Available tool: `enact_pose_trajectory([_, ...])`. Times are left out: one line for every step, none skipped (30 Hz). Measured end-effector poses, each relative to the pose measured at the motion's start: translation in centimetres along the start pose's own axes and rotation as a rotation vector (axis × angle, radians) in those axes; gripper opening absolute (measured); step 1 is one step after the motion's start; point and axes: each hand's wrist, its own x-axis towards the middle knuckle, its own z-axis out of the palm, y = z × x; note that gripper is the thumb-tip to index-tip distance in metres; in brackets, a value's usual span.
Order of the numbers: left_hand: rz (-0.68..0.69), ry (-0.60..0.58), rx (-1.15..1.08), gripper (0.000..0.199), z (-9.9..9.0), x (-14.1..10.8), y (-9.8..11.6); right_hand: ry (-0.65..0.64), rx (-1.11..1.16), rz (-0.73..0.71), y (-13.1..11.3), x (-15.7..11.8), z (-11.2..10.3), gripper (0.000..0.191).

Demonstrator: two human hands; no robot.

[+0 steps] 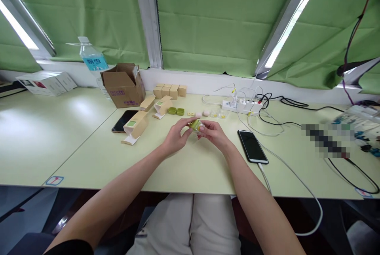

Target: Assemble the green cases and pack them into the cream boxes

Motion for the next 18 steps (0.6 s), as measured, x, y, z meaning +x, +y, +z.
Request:
enact_pose_trajectory([0.011,-0.022,0.012,0.048,0.0,-0.1,0.0,0.001,0.000,-0.013,0.1,0.0,0.0,0.052])
enact_pose_trajectory([0.022,-0.045,0.021,0.049,0.0,-0.2,0.0,0.001,-0.002,-0.026,0.2,0.1,0.0,0.053])
enact_pose_trajectory([0.031,-0.067,0.026,0.050,0.0,-0.3,0.0,0.001,-0.006,-0.036,0.4,0.1,-0.1,0.055])
enact_pose_trajectory([0.034,-0.085,0.025,0.051,0.0,-0.3,-0.1,0.000,-0.012,-0.041,0.6,0.2,-0.1,0.056])
enact_pose_trajectory([0.031,-0.102,0.020,0.052,0.0,-0.4,-0.2,0.000,-0.016,-0.041,0.8,0.3,-0.2,0.056])
enact_pose_trajectory([0.025,-0.122,0.017,0.052,0.0,-0.4,-0.3,0.004,-0.017,-0.038,1.0,0.4,-0.3,0.057])
enact_pose_trajectory([0.015,-0.140,0.022,0.052,0.0,-0.4,-0.3,0.015,-0.014,-0.034,1.2,0.5,-0.4,0.057])
enact_pose_trajectory([0.003,-0.159,0.038,0.054,-0.1,-0.3,-0.3,0.032,-0.011,-0.032,1.4,0.6,-0.5,0.059])
enact_pose_trajectory([-0.014,-0.171,0.065,0.057,-0.3,-0.1,-0.3,0.056,-0.016,-0.033,1.6,0.8,-0.7,0.062])
enact_pose_trajectory([-0.036,-0.175,0.103,0.063,-0.6,0.1,-0.3,0.089,-0.040,-0.038,1.9,0.9,-0.9,0.064])
enact_pose_trajectory([-0.066,-0.167,0.153,0.069,-1.0,0.3,-0.3,0.141,-0.104,-0.048,2.1,1.1,-1.2,0.065])
enact_pose_trajectory([-0.105,-0.146,0.218,0.073,-1.6,0.6,-0.3,0.206,-0.199,-0.058,2.4,1.2,-1.5,0.064])
enact_pose_trajectory([-0.150,-0.117,0.297,0.076,-2.4,0.8,-0.3,0.278,-0.308,-0.067,2.6,1.3,-1.9,0.061])
enact_pose_trajectory([-0.196,-0.085,0.395,0.075,-3.4,1.1,-0.4,0.354,-0.423,-0.077,2.9,1.4,-2.3,0.056])
enact_pose_trajectory([-0.241,-0.055,0.511,0.072,-4.7,1.3,-0.4,0.413,-0.499,-0.082,3.1,1.4,-2.7,0.052])
enact_pose_trajectory([-0.286,-0.029,0.637,0.069,-6.1,1.4,-0.5,0.458,-0.551,-0.083,3.3,1.4,-3.0,0.048])
enact_pose_trajectory([-0.331,-0.008,0.766,0.067,-7.6,1.5,-0.6,0.494,-0.602,-0.078,3.5,1.4,-3.3,0.046])
enact_pose_trajectory([-0.391,0.008,0.887,0.066,-9.1,1.6,-0.7,0.524,-0.670,-0.065,3.6,1.4,-3.4,0.044])
